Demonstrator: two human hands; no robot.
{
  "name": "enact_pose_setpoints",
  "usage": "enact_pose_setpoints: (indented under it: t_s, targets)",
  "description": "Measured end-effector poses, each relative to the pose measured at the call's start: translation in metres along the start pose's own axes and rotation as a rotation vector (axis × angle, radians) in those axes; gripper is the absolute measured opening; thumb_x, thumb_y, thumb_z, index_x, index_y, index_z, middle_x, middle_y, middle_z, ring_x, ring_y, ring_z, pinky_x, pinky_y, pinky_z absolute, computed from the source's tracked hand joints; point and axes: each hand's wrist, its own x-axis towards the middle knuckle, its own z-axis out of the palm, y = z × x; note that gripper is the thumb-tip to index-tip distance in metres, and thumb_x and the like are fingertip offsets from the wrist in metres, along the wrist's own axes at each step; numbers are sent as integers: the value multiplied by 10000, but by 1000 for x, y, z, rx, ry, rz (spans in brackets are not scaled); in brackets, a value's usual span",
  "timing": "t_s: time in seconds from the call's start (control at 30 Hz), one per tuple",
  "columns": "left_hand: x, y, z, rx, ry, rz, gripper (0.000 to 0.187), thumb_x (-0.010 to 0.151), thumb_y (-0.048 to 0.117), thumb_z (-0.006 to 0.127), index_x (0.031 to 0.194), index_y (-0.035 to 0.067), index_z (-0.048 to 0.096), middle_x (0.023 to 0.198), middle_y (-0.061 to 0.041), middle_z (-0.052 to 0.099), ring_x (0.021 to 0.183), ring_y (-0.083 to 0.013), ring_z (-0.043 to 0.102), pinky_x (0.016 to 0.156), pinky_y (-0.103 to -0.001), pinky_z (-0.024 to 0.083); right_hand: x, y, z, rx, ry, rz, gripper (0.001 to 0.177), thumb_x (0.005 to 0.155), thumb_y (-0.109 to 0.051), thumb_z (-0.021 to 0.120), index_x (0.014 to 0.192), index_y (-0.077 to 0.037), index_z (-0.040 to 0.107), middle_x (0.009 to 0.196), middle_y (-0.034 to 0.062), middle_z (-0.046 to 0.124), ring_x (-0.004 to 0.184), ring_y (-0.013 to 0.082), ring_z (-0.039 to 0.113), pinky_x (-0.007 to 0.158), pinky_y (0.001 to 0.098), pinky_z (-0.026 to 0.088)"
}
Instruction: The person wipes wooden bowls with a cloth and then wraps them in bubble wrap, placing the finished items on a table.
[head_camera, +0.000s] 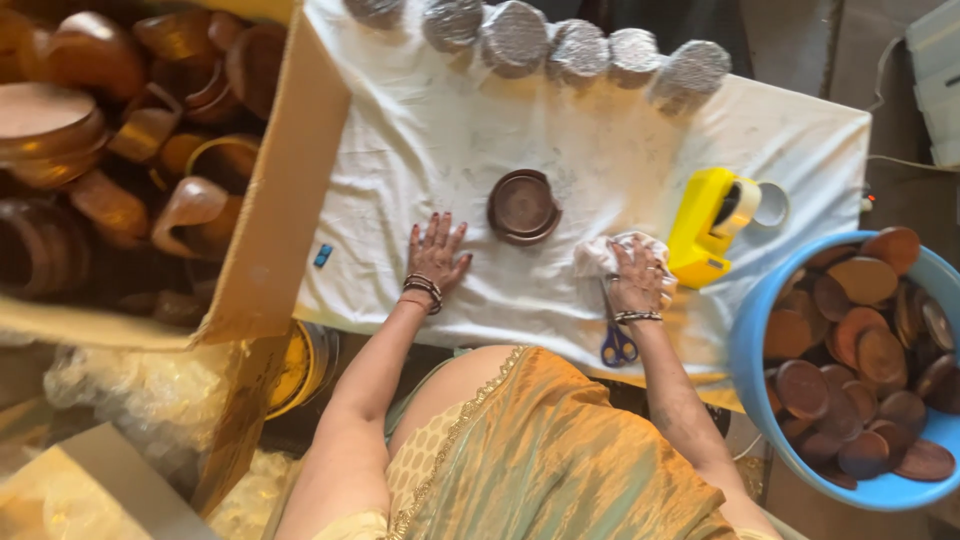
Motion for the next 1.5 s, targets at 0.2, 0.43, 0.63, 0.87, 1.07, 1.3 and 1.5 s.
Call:
enact_pose_setpoints:
  t_s: [0.2, 0.43, 0.63, 0.87, 1.07, 1.3, 1.5]
  targets:
    - [-51, -21, -27, -123, -232, 4, 623, 924, 454, 625, 1495, 261, 465, 1668, -97, 273, 1556, -284, 198, 1235, -599, 143, 21, 44, 38, -64, -73, -62, 632, 806, -264, 676, 1433, -236, 597, 1593, 167, 430, 1418, 375, 438, 1168, 541, 323]
    - [-118, -33, -185, -472, -480, -87, 519, 947, 400, 651, 1431, 238, 557, 1373, -86, 653, 1232, -268, 619, 1077, -465, 489, 44, -16, -10, 138, -154, 69, 669, 832, -486, 756, 1414, -195, 600, 1504, 160, 514, 1403, 348, 456, 1132, 566, 334]
    - [-163, -67, -303, -368, 712, 26, 89, 1006, 136, 720, 1092, 136, 696, 1051, -40, 756, 901, -199, 773, 786, -328, 638, 53, -77, -24, 251, 118, 87, 581, 909, -376, 763, 1416, -144, 600, 1390, 175, 577, 1311, 368, 534, 1104, 518, 397]
    - [-256, -203, -284, -339, 1270, -636, 132, 1039, 34, 566, 1072, 48, 693, 939, -91, 745, 787, -180, 729, 706, -295, 580, 69, -117, -38, 297, 271, -83, 503, 970, -237, 778, 1412, -81, 598, 1370, 195, 589, 1295, 389, 548, 1095, 486, 439]
    - [-328, -278, -191, -233, 773, -1056, 204, 997, 248, 680, 1136, 105, 725, 969, -104, 768, 855, -252, 745, 731, -379, 587, 66, -147, -39, 291, 273, -172, 485, 943, -196, 784, 1387, -78, 628, 1377, 189, 600, 1317, 380, 546, 1108, 480, 436]
    - [-320, -300, -149, -86, 580, -972, 455, 935, 333, 744, 1322, 108, 660, 1293, -160, 683, 1224, -381, 585, 1013, -506, 497, 54, -157, -39, 292, 216, -177, 476, 929, -203, 784, 1369, -91, 638, 1405, 199, 581, 1337, 378, 532, 1129, 479, 422]
    - [-288, -377, -146, -66, 593, -1166, 566, 946, 329, 753, 1436, 157, 528, 1466, -217, 560, 1221, -428, 564, 961, -512, 501, 40, -160, -40, 265, 177, -119, 486, 921, -216, 790, 1367, -97, 637, 1406, 195, 568, 1328, 380, 524, 1121, 479, 417]
